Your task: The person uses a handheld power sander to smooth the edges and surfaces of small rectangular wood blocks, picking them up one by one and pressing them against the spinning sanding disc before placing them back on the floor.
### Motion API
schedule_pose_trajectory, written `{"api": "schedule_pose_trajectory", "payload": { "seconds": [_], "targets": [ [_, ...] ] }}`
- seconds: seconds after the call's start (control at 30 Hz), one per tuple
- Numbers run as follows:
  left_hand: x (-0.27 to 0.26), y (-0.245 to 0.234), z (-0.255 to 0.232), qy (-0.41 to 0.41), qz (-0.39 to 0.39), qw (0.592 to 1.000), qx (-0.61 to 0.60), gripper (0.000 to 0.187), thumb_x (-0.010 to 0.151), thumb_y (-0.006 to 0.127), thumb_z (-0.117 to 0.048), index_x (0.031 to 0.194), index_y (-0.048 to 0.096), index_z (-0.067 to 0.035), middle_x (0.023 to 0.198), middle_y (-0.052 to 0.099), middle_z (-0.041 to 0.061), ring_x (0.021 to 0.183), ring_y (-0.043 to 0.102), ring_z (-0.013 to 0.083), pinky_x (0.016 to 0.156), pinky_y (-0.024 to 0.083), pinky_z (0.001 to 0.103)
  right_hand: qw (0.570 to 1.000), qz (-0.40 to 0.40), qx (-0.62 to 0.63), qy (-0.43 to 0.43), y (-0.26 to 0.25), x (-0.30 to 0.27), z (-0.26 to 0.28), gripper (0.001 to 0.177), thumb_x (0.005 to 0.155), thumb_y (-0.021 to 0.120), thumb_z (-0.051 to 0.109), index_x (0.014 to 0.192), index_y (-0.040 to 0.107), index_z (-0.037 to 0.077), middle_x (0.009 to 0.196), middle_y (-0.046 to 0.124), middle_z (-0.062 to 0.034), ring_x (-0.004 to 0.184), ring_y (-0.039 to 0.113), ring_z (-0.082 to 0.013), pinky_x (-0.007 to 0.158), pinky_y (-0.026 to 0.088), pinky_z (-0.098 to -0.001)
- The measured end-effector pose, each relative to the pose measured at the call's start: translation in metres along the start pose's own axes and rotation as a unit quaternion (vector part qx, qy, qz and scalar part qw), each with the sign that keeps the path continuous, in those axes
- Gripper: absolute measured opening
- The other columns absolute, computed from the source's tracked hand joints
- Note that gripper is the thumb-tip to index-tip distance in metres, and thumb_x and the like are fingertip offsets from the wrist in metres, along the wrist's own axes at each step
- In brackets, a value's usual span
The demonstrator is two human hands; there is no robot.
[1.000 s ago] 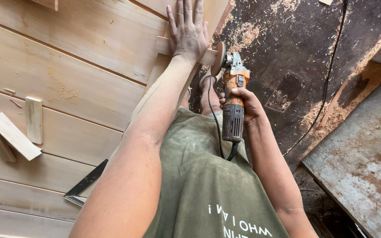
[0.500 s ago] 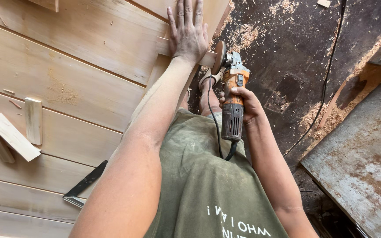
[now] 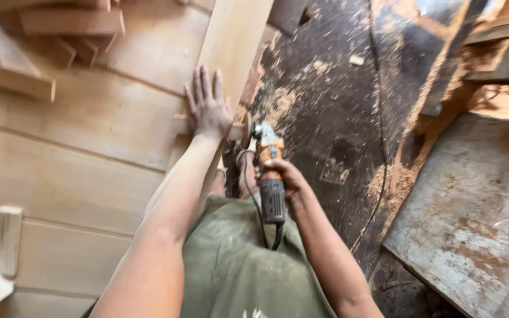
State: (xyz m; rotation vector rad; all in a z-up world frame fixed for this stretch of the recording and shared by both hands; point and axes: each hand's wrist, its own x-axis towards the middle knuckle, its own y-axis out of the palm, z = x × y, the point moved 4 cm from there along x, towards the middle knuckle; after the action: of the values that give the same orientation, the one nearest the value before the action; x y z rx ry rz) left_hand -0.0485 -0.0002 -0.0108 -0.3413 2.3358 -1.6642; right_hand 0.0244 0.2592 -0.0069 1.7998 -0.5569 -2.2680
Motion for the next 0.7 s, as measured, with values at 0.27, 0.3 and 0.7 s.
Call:
{"api": "schedule_pose_trajectory", "payload": {
  "seconds": [0.27,0.3,0.7],
  "targets": [
    [-0.005,0.003,0.002,0.006,-0.010,1.000,0.023,0.073,0.099,0.048,-0.038,0.164,0.031,-0.010,0.171,0.014,0.022,0.158,0.012,0.0376,0.126,0.009,0.058,0.998,0.047,0.032,0.042,0.005,0.001,-0.003,0.036,0.080,0.071,0.015,0.110,0.061,-0.002,0.089,0.073,-0.0191,0.073,0.074,-0.0278,0.067,0.065,-0.0420],
    [-0.006,0.005,0.001,0.006,-0.004,1.000,0.029,0.073,0.100,0.047,-0.038,0.164,0.030,-0.010,0.171,0.013,0.022,0.158,0.012,0.0375,0.126,0.009,0.058,0.998,0.031,0.024,0.058,0.000,0.000,-0.009,0.035,0.080,0.070,0.017,0.109,0.062,-0.002,0.089,0.073,-0.0209,0.072,0.073,-0.0286,0.065,0.065,-0.0429],
    [-0.001,0.000,-0.001,-0.010,0.019,0.999,0.032,0.072,0.102,0.045,-0.038,0.166,0.024,-0.012,0.172,0.009,0.019,0.159,0.009,0.0361,0.127,0.008,0.058,0.994,0.064,0.075,0.045,-0.004,0.005,-0.014,0.034,0.083,0.070,0.015,0.112,0.061,-0.002,0.090,0.071,-0.0184,0.076,0.074,-0.0277,0.073,0.066,-0.0426]
  ]
}}
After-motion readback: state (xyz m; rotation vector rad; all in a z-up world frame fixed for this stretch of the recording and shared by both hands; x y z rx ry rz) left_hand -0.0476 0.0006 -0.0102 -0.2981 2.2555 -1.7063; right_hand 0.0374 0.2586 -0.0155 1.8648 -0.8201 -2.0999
